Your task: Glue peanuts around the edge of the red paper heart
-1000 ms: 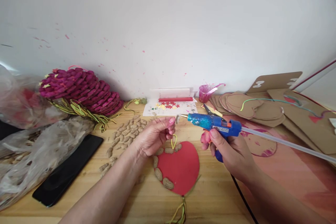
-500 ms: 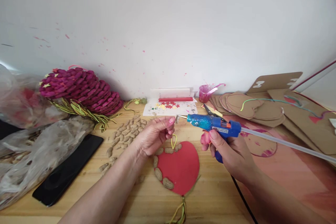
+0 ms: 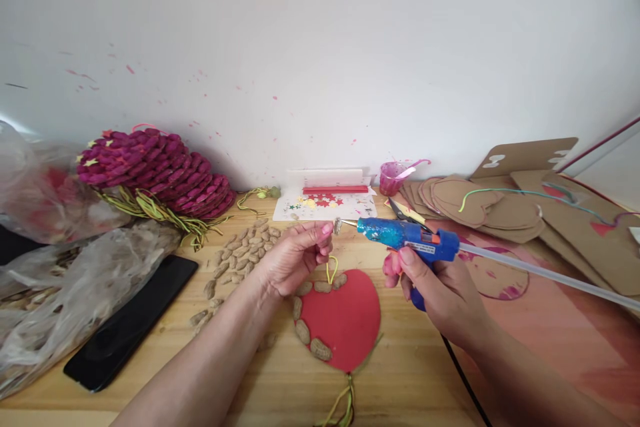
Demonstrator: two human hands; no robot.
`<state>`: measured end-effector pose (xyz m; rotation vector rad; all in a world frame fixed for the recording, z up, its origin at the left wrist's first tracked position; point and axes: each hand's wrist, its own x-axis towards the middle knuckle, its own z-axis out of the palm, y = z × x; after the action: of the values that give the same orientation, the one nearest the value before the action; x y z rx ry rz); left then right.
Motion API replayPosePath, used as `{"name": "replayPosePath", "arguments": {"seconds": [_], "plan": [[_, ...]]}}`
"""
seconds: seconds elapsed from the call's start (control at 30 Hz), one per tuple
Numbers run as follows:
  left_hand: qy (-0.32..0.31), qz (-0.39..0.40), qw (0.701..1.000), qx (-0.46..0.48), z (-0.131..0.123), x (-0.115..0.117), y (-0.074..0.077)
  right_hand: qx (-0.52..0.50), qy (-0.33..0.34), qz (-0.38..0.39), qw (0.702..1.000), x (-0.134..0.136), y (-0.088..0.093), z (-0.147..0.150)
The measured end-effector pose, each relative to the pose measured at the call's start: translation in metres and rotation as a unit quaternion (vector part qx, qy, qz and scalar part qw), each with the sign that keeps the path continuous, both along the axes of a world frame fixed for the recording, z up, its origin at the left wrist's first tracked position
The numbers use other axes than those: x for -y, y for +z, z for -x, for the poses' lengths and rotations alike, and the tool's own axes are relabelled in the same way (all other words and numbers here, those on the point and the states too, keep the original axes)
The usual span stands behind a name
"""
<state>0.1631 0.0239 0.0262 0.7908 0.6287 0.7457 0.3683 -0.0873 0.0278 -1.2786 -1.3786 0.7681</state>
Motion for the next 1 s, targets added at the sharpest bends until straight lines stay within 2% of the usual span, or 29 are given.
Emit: {"name": "replayPosePath", "arguments": {"seconds": [0.47,0.67,1.0], "plan": [[0.012,-0.006,1.0,-0.003,0.0008,-0.001,0.0005,0.005,-0.017,0.006,1.0,0.0002,0.0045,0.0026],[0.023,0.013,1.0,0.012,-0.0003,-0.0014,0.0027,-0.006,-0.002,0.0,1.0,0.0013,0.0054,0.0027],[0.027,0.016,0.999,0.017,-0.0009,0.0008,0.0059,0.084,0.022,-0.037,0.996,0.0054,0.0014,0.0044]]}}
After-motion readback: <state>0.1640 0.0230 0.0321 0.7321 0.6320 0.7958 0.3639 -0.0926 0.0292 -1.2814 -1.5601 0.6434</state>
